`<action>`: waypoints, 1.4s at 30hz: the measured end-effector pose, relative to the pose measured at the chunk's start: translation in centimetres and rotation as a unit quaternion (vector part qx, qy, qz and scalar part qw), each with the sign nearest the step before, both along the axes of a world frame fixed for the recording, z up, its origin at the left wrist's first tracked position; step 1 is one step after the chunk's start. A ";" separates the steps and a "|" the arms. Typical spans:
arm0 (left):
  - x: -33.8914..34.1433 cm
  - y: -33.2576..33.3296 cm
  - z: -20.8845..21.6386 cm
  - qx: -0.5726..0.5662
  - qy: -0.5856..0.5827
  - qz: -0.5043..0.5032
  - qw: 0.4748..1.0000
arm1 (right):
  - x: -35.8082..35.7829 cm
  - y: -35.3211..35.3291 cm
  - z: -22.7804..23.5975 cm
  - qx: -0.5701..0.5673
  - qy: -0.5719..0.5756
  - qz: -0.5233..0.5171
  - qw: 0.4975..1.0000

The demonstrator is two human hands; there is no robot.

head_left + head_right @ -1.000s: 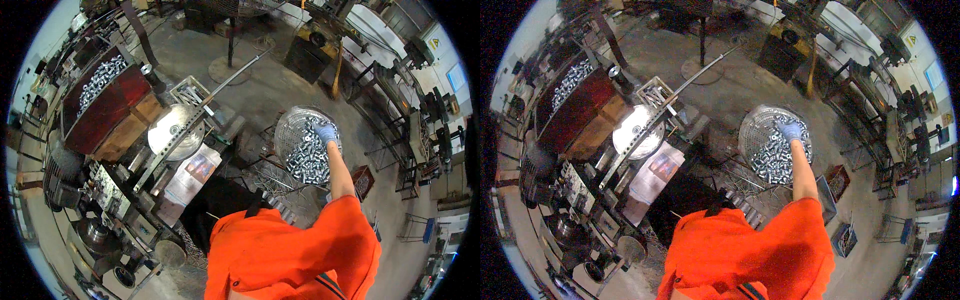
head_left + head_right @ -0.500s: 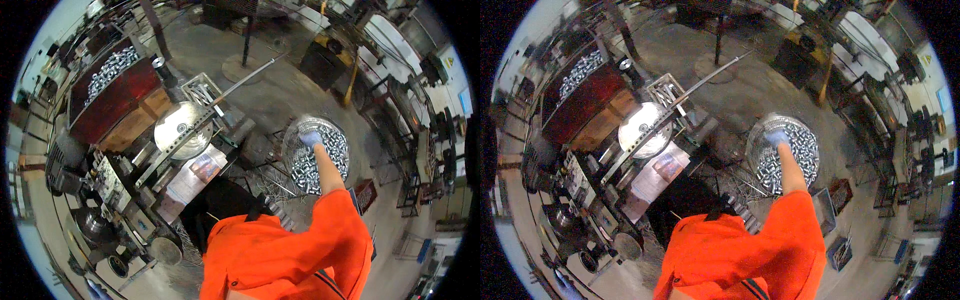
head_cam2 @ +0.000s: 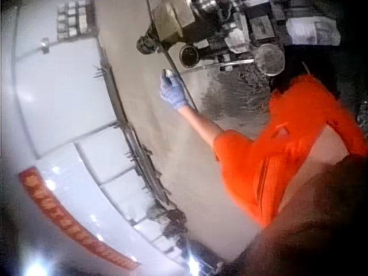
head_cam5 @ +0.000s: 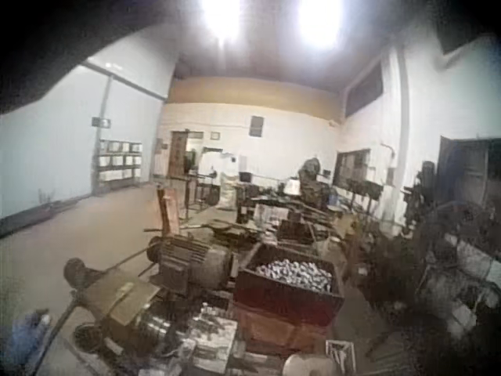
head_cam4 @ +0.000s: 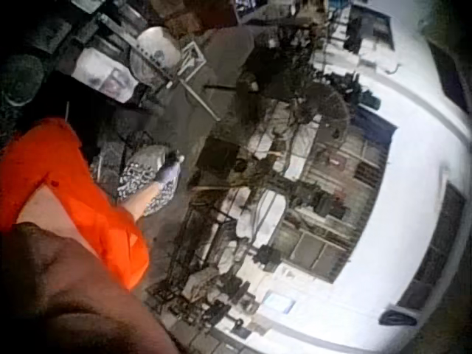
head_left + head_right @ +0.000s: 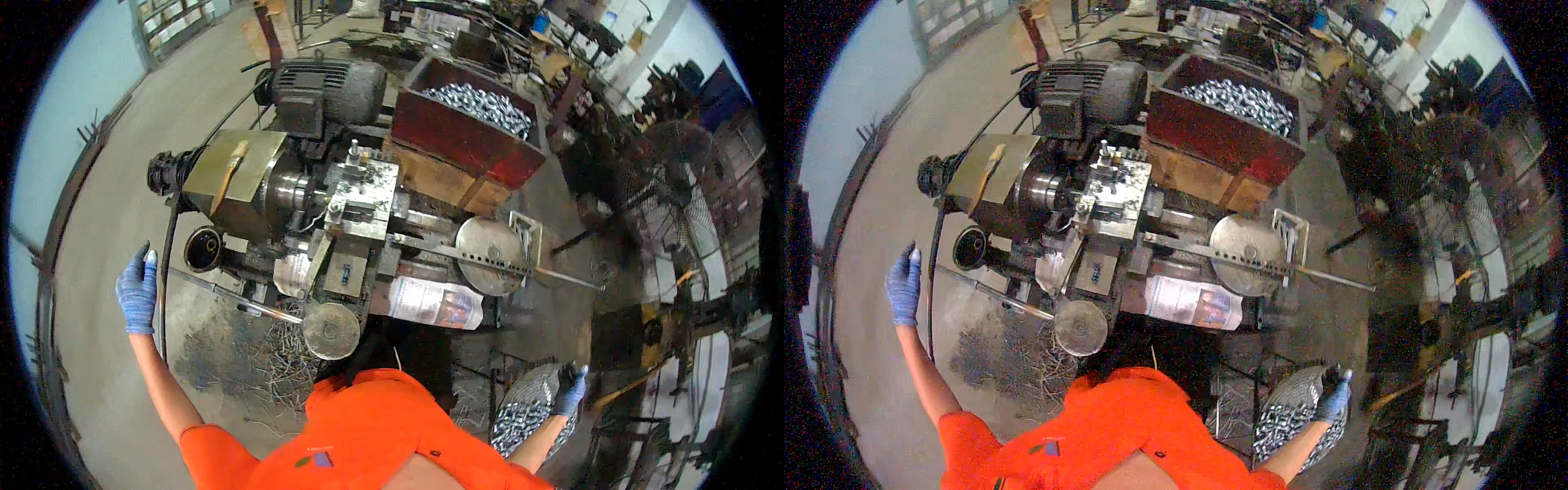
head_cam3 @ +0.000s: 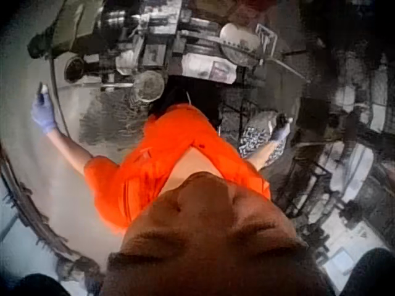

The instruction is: The person operates a lathe machine to process metal components, adjusting levers and moving the processed parts from the machine into a circular metal tray.

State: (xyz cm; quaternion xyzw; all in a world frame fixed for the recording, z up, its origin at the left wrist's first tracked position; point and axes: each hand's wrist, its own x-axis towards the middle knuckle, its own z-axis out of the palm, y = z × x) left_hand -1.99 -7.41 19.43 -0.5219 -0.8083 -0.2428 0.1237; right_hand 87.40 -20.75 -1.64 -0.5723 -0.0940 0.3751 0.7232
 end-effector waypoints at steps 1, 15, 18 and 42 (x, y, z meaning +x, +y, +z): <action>-1.0 -1.0 -0.7 0.012 0.013 0.009 1.000 | -4.0 3.6 3.2 0.049 -0.040 0.021 0.998; -7.2 -10.9 -6.4 -0.015 -0.003 0.112 0.994 | -52.1 31.5 23.5 0.233 -0.729 0.459 0.452; -8.0 -14.5 -8.0 -0.052 -0.023 0.159 0.986 | -57.1 35.3 21.2 0.148 -0.810 0.479 0.303; -5.6 -17.4 -8.9 -0.126 -0.071 0.195 0.970 | -59.9 39.7 20.4 -0.015 -0.544 0.621 0.564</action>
